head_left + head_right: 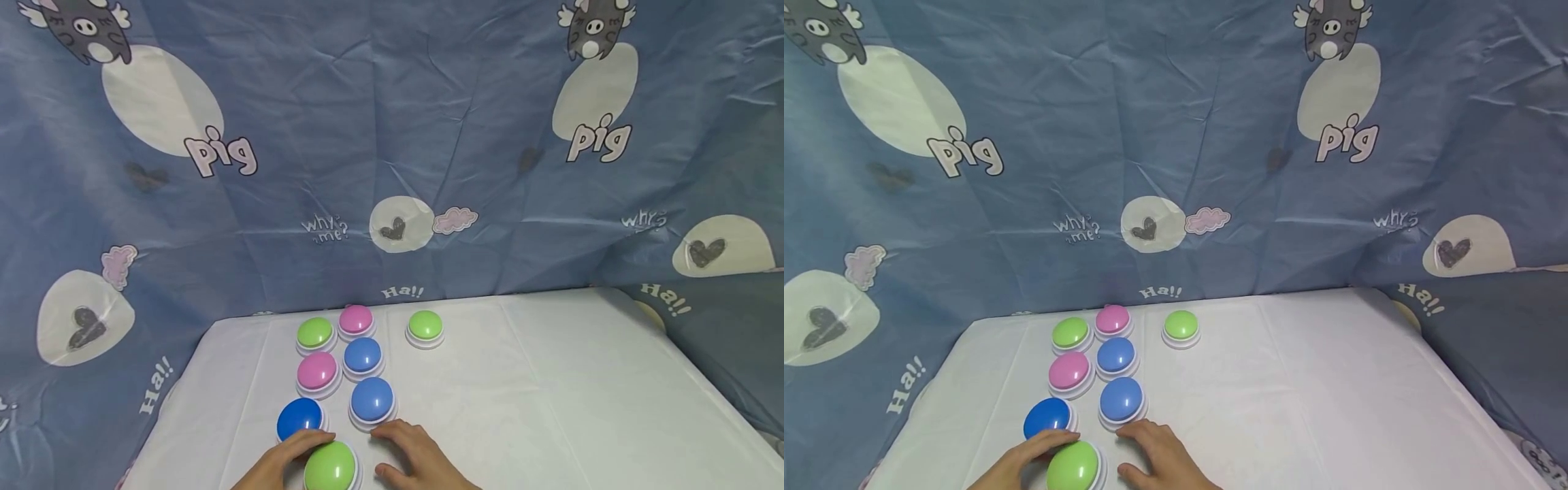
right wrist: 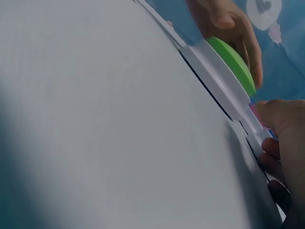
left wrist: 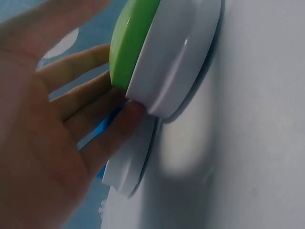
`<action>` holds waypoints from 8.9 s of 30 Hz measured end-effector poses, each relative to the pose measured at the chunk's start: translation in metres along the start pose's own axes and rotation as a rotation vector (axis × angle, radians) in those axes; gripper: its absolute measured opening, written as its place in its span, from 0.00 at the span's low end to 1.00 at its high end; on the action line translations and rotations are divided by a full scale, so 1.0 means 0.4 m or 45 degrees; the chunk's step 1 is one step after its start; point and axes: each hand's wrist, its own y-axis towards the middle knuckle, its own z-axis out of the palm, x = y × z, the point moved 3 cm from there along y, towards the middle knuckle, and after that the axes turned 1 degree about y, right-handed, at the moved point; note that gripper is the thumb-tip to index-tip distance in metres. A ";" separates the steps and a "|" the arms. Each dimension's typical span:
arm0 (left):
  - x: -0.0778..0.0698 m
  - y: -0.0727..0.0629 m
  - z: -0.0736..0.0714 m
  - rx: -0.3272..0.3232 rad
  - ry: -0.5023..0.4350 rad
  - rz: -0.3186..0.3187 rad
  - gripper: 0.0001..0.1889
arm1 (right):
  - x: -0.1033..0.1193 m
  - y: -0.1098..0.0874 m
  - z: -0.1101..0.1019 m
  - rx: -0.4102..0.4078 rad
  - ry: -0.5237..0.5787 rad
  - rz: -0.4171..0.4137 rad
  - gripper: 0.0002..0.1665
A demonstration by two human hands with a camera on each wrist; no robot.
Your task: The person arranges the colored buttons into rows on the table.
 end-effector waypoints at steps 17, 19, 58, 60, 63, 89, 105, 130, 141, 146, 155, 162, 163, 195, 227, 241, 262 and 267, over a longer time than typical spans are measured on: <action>0.044 -0.027 0.062 0.056 -0.123 -0.004 0.43 | 0.039 -0.013 0.052 0.039 -0.248 -0.155 0.28; 0.044 -0.027 0.057 0.070 -0.144 -0.036 0.42 | 0.043 -0.010 0.051 0.056 -0.246 -0.139 0.29; 0.058 -0.001 0.040 -0.147 -0.104 -0.002 0.42 | 0.047 0.021 0.024 0.034 -0.161 0.003 0.31; 0.057 0.002 0.044 -0.157 -0.112 -0.012 0.42 | 0.046 0.021 0.023 0.025 -0.153 0.001 0.32; 0.056 0.005 0.046 -0.181 -0.137 -0.018 0.42 | 0.045 0.021 0.024 0.019 -0.140 -0.002 0.33; 0.018 0.041 0.043 -0.382 -0.362 0.227 0.38 | 0.045 0.040 -0.016 -0.047 0.110 -0.034 0.39; -0.052 0.144 0.030 -0.443 -0.262 0.240 0.36 | -0.011 0.051 -0.098 -0.119 0.251 0.046 0.39; -0.211 0.278 0.032 -0.606 -0.511 0.286 0.38 | -0.032 0.065 -0.279 -0.201 0.409 0.233 0.38; -0.174 0.376 0.078 -0.746 -0.609 0.316 0.38 | -0.066 0.073 -0.322 -0.274 0.432 0.275 0.38; -0.180 0.404 0.093 -0.795 -0.603 0.354 0.37 | -0.085 0.071 -0.339 -0.293 0.450 0.273 0.38; -0.222 0.427 0.095 -0.850 -0.593 0.329 0.37 | -0.122 0.067 -0.359 -0.326 0.486 0.259 0.37; -0.282 0.434 0.089 -0.922 -0.546 0.350 0.36 | -0.149 0.060 -0.374 -0.369 0.511 0.247 0.37; -0.286 0.437 0.092 -0.929 -0.541 0.345 0.35 | -0.152 0.059 -0.376 -0.373 0.510 0.248 0.37; -0.288 0.566 0.202 -1.078 -0.720 0.340 0.32 | -0.245 0.006 -0.380 -0.499 0.298 0.513 0.41; -0.247 0.692 0.277 -1.106 -0.301 0.000 0.31 | -0.417 -0.014 -0.344 -0.576 0.082 0.616 0.42; -0.253 0.705 0.278 -1.059 -0.200 -0.009 0.27 | -0.444 -0.002 -0.348 -0.437 0.051 0.755 0.42; -0.260 0.700 0.284 -0.992 -0.014 -0.072 0.27 | -0.446 0.000 -0.351 -0.421 -0.047 0.696 0.38; -0.255 0.704 0.290 -0.954 -0.024 -0.090 0.28 | -0.448 0.001 -0.348 -0.419 -0.046 0.706 0.38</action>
